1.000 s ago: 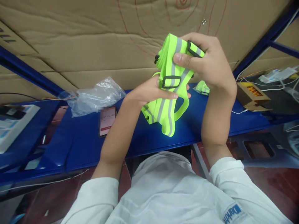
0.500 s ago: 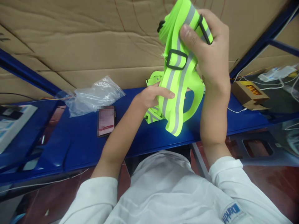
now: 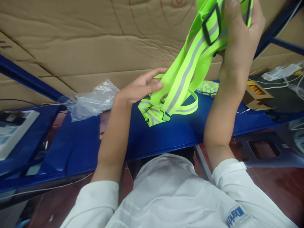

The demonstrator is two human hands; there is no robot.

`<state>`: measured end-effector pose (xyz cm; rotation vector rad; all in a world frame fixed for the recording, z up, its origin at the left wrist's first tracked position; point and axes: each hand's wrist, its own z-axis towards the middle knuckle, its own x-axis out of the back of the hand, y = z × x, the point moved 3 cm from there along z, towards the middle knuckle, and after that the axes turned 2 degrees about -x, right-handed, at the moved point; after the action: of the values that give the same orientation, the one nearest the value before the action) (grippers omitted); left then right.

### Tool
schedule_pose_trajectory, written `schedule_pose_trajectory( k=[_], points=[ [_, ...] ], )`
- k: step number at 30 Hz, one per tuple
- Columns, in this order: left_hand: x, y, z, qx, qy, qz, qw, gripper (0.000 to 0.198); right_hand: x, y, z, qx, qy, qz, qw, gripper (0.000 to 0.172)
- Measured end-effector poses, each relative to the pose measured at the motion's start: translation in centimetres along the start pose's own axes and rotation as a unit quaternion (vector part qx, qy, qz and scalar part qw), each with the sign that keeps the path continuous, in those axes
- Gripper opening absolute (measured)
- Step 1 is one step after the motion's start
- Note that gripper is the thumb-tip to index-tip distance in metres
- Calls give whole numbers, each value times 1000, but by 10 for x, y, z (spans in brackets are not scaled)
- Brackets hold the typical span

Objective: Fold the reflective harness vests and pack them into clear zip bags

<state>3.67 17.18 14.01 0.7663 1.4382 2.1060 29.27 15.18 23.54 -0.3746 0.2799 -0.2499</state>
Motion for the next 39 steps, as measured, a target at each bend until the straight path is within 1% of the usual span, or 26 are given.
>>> schedule_pose_trajectory(
  k=[2,3,5,8,10,13,15,17,18,20,22,23,24,26,27,28,30,32,34,36,39],
  points=[
    [12,-6,-1,-12,-17,7,1000,57,6,2,4,1,-3,23,1000,63],
    [18,-10,0,-11,-13,13,1000,51,9,2,5,1,-9,35,999,61],
    [28,-21,3,11,2,35,999,39,17,-1,8,11,-23,36,999,56],
    [38,-39,8,61,2,47,997,30,23,-9,8,31,-50,-44,997,47],
    [41,-46,9,87,11,53,995,29,19,-14,5,19,-66,-91,993,50],
    [47,-45,7,75,24,71,994,33,8,-18,-2,-7,-89,-86,992,57],
    [52,-41,2,51,21,67,996,31,2,-17,-5,-15,-122,-79,989,56],
    [60,-36,-3,42,16,49,998,30,1,-13,-6,-14,-143,-78,987,53],
    [64,-34,-6,44,10,41,998,32,2,-11,-6,-11,-143,-78,986,53],
    [66,-29,-10,51,-14,26,998,47,4,-8,-5,-8,-133,-83,988,52],
    [57,-21,-11,45,-44,8,998,64,1,-7,-6,-14,-129,-81,988,51],
    [50,-15,-9,28,-45,-8,999,67,-3,-8,-8,-22,-135,-77,988,48],
    [40,-8,-7,4,-38,-27,999,67,-8,-10,-11,-29,-144,-69,987,43],
    [17,5,-1,-57,7,-77,995,61,-20,-16,-17,-41,-166,-59,983,27],
    [5,10,2,-72,16,-96,993,62,-27,-20,-21,-47,-179,-57,981,21],
    [-6,13,5,-81,22,-116,990,62,-33,-23,-25,-52,-197,-57,977,18],
    [-23,16,9,-80,31,-143,986,61,-43,-29,-31,-61,-228,-53,970,21],
    [-28,14,11,-67,47,-149,986,59,-50,-32,-36,-66,-246,-42,966,24],
    [-27,9,11,-44,55,-140,988,57,-53,-33,-38,-68,-244,-31,967,23],
    [-23,3,11,-19,44,-139,989,58,-54,-32,-39,-74,-242,-28,967,19],
    [-19,-6,12,16,15,-138,990,66,-55,-28,-40,-84,-242,-42,966,10]
  ],
)
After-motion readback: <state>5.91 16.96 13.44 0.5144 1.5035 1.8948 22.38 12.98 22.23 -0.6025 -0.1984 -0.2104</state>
